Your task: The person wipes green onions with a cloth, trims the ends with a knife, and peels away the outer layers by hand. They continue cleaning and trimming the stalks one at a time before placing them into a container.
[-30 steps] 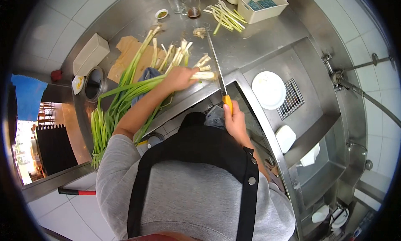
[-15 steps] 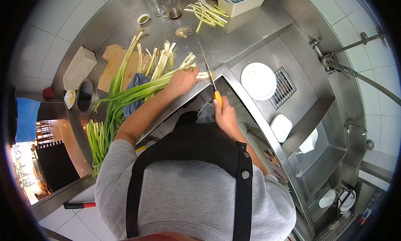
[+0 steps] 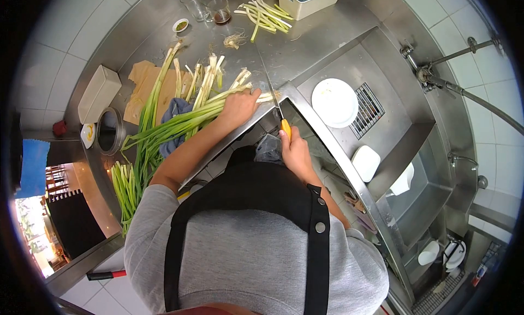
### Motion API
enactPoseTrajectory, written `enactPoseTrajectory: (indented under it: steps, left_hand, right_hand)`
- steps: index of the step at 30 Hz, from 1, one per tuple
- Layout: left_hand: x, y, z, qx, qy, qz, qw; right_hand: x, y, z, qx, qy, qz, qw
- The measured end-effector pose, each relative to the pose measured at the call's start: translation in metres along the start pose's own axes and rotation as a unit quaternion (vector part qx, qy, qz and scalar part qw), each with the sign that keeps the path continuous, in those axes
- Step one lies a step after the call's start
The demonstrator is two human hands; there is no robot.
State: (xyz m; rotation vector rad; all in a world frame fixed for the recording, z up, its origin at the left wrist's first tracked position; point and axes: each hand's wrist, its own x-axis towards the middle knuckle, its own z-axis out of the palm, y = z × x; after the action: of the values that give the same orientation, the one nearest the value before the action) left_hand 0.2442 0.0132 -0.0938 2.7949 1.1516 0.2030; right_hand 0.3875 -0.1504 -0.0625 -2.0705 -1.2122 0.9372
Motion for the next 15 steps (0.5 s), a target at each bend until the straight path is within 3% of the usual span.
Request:
enactPoseTrajectory:
  steps: [7,15]
  left_hand:
    - [0.011,0.004,0.003,-0.021,-0.002,0.050,0.999]
    - [0.001,0.012,0.017,0.003,0.030,-0.002,1.000]
  right_hand:
    - [0.003,-0.009,-0.008,-0.019,-0.007,0.005,1.000]
    - [0.027,-0.019,-0.004,-0.070,-0.015,-0.021,0.997]
